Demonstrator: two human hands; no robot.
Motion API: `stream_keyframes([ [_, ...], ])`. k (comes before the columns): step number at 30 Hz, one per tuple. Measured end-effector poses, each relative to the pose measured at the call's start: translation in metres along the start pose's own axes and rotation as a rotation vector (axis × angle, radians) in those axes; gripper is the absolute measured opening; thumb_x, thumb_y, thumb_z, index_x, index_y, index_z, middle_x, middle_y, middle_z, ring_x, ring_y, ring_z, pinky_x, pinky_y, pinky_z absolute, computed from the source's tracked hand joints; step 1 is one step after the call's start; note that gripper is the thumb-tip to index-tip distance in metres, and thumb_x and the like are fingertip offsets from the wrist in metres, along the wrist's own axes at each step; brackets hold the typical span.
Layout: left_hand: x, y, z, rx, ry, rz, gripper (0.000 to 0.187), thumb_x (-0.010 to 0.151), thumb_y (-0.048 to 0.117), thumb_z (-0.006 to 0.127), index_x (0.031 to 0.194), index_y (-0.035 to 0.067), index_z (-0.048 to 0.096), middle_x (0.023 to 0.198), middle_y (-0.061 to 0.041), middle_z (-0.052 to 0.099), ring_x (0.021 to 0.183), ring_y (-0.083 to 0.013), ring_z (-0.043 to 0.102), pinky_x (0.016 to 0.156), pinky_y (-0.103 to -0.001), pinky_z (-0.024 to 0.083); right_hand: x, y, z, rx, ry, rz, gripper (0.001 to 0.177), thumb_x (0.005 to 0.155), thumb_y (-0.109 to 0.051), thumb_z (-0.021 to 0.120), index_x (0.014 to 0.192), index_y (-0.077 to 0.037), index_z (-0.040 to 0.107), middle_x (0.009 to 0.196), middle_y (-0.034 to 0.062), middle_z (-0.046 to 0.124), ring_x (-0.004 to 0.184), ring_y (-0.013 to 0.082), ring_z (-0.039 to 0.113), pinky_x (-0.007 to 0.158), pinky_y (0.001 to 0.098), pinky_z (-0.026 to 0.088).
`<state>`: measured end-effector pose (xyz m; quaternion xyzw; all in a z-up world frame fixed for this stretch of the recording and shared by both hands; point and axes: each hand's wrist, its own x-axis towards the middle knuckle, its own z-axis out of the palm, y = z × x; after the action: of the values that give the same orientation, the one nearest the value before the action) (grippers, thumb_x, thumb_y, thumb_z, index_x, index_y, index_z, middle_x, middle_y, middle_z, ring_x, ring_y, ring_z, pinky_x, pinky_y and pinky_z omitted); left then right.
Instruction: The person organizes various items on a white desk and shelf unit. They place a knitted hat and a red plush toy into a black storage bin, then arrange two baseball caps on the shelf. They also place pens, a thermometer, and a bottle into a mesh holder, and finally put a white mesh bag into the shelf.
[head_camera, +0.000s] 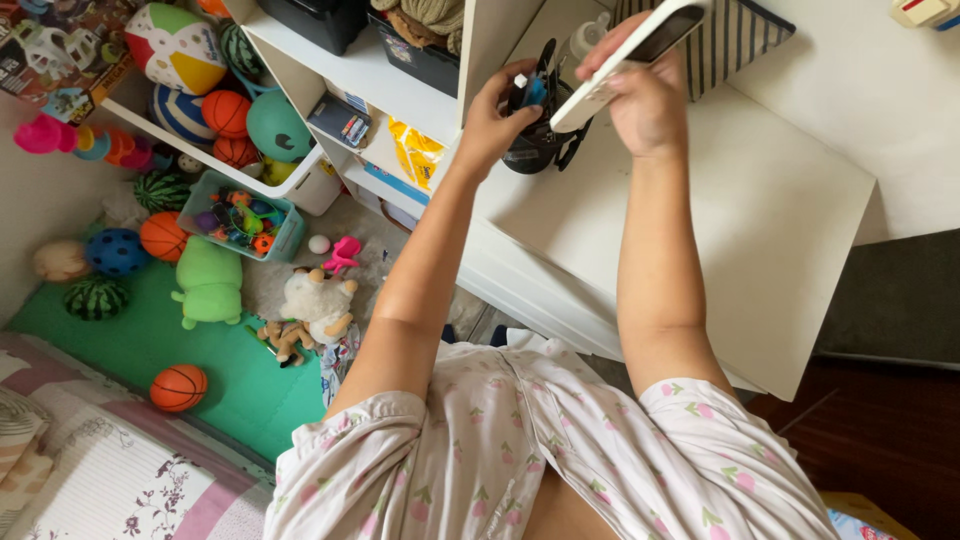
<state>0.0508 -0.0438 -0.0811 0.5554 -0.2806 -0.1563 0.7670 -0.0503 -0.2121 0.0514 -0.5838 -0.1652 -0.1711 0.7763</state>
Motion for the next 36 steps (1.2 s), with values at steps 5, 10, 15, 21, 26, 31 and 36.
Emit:
stream_keyframes([
  [5, 0.009, 0.011, -0.009, -0.075, -0.058, 0.031, 0.083, 0.078, -0.005, 0.064, 0.155, 0.008, 0.037, 0.156, -0.013, 0.045, 0.147, -0.0243, 0.042, 0.117, -0.035, 0.04, -0.001, 0.014, 0.003, -0.09, 0.016, 0.069, 0.028, 0.085, 0.003, 0.062, 0.111, -0.006, 0.061, 0.102, 0.0095, 0.071, 0.098, 0.0211, 0.071, 0.095, 0.0356, 0.059],
  [10, 0.003, 0.022, -0.005, -0.155, -0.176, 0.022, 0.072, 0.089, 0.008, 0.052, 0.16, 0.005, 0.04, 0.163, -0.015, 0.043, 0.154, -0.0272, 0.037, 0.128, -0.035, 0.026, -0.003, 0.017, 0.009, -0.472, 0.032, 0.112, 0.037, 0.095, -0.01, 0.076, 0.123, -0.006, 0.052, 0.112, 0.0074, 0.075, 0.11, 0.0164, 0.073, 0.099, 0.031, 0.06],
  [15, -0.001, 0.015, -0.003, -0.189, -0.153, 0.047, 0.066, 0.102, 0.03, 0.047, 0.162, 0.005, 0.033, 0.168, -0.014, 0.034, 0.159, -0.0272, 0.028, 0.13, -0.037, 0.02, -0.007, 0.019, 0.013, -1.213, -0.066, 0.023, 0.049, 0.086, -0.027, 0.088, 0.123, -0.003, 0.067, 0.113, 0.0121, 0.072, 0.116, 0.0262, 0.063, 0.103, 0.0464, 0.037],
  [21, 0.002, -0.007, -0.003, -0.246, -0.15, 0.094, 0.077, 0.11, 0.06, 0.037, 0.165, 0.006, 0.027, 0.171, -0.016, 0.03, 0.162, -0.0283, 0.025, 0.134, -0.04, 0.018, 0.003, 0.019, 0.02, -1.421, -0.118, 0.136, 0.053, 0.073, -0.036, 0.093, 0.114, -0.01, 0.071, 0.113, 0.011, 0.07, 0.121, 0.0282, 0.053, 0.107, 0.0487, 0.022],
  [26, 0.0, -0.011, -0.003, -0.06, -0.117, 0.147, 0.098, 0.097, 0.046, 0.072, 0.165, 0.007, 0.014, 0.168, -0.019, 0.028, 0.16, -0.0295, 0.025, 0.131, -0.04, 0.022, 0.013, 0.031, 0.029, -1.515, -0.095, 0.053, 0.056, 0.08, -0.037, 0.094, 0.121, -0.009, 0.068, 0.104, 0.0089, 0.07, 0.112, 0.0274, 0.057, 0.106, 0.0491, 0.025],
  [31, -0.019, -0.003, 0.001, 0.272, -0.059, 0.247, 0.129, 0.067, 0.02, 0.105, 0.161, 0.002, 0.018, 0.164, -0.023, 0.031, 0.155, -0.0327, 0.032, 0.127, -0.041, 0.029, 0.002, 0.039, 0.014, -1.496, 0.078, -0.031, 0.06, 0.068, -0.037, 0.097, 0.113, -0.009, 0.069, 0.099, 0.0074, 0.071, 0.103, 0.0308, 0.059, 0.096, 0.0483, 0.032],
  [36, -0.029, 0.001, 0.007, 0.268, 0.038, 0.181, 0.112, 0.066, 0.018, 0.1, 0.154, 0.002, 0.034, 0.146, -0.019, 0.056, 0.139, -0.0304, 0.055, 0.119, -0.04, 0.043, -0.014, 0.052, -0.03, -0.972, 0.142, -0.041, 0.076, 0.087, -0.032, 0.091, 0.15, -0.008, 0.055, 0.122, 0.0046, 0.072, 0.119, 0.0227, 0.065, 0.102, 0.0406, 0.05],
])
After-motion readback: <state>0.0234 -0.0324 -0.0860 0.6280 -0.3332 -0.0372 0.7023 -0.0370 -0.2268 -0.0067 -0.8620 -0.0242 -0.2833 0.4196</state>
